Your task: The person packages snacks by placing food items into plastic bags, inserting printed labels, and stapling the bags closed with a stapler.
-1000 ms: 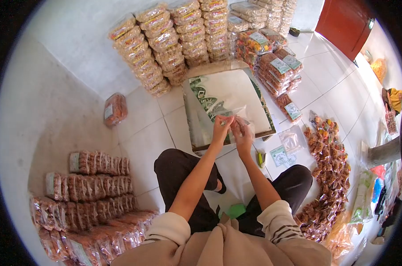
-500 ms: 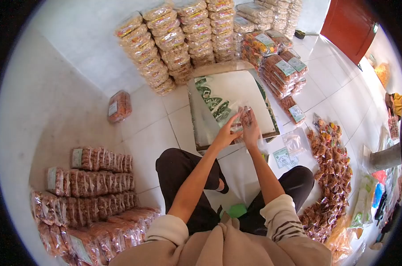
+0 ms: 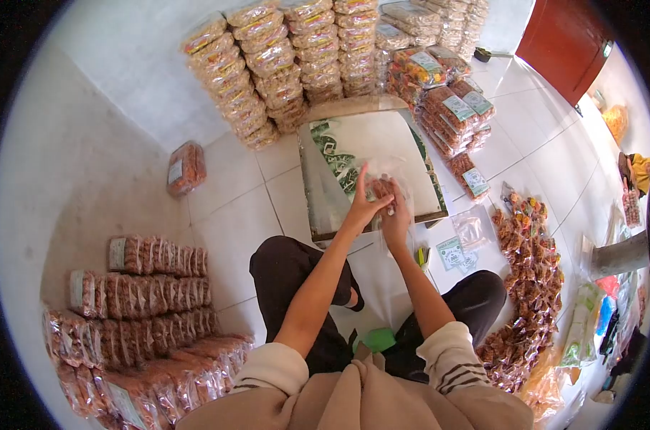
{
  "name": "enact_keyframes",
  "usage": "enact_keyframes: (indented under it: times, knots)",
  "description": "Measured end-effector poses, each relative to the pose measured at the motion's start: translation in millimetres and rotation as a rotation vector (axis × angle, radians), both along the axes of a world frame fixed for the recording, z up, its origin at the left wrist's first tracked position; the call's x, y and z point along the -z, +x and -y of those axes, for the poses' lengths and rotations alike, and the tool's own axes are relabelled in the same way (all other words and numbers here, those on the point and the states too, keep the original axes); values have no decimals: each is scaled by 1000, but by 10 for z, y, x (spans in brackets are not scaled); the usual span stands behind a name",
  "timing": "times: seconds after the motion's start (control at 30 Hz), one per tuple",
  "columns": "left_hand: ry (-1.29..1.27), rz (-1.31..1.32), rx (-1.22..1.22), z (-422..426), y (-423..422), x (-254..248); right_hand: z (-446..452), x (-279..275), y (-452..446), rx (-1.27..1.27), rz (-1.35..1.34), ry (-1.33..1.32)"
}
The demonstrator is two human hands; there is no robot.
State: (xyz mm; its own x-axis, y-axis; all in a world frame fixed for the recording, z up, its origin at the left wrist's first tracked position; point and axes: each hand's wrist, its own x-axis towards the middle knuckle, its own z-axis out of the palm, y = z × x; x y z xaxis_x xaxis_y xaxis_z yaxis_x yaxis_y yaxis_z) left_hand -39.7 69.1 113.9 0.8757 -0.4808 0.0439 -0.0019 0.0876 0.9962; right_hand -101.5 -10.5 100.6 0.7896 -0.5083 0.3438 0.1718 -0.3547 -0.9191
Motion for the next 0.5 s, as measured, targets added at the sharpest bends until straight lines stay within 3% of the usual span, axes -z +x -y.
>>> enact_keyframes:
  times: [0.07, 0.13, 0.2, 0.33, 0.43, 0.5]
  knots:
    - [51, 119, 88, -17, -20, -44, 56, 18, 11, -54, 17, 68]
    - [-113, -19, 272, -55, -67, -132, 114, 82, 132, -98, 194, 308]
    - [-98, -21, 331, -135, -36, -199, 188, 103, 212, -142, 268, 223]
    - [-12, 59, 429, -192, -23, -236, 272, -10, 300, -26, -12, 107]
    - [63, 176, 484, -229, -18, -225, 349, 97, 428, 44, 16, -57]
    - [103, 251, 515, -258, -43, -292, 388, 36, 511, -440, 423, 1413]
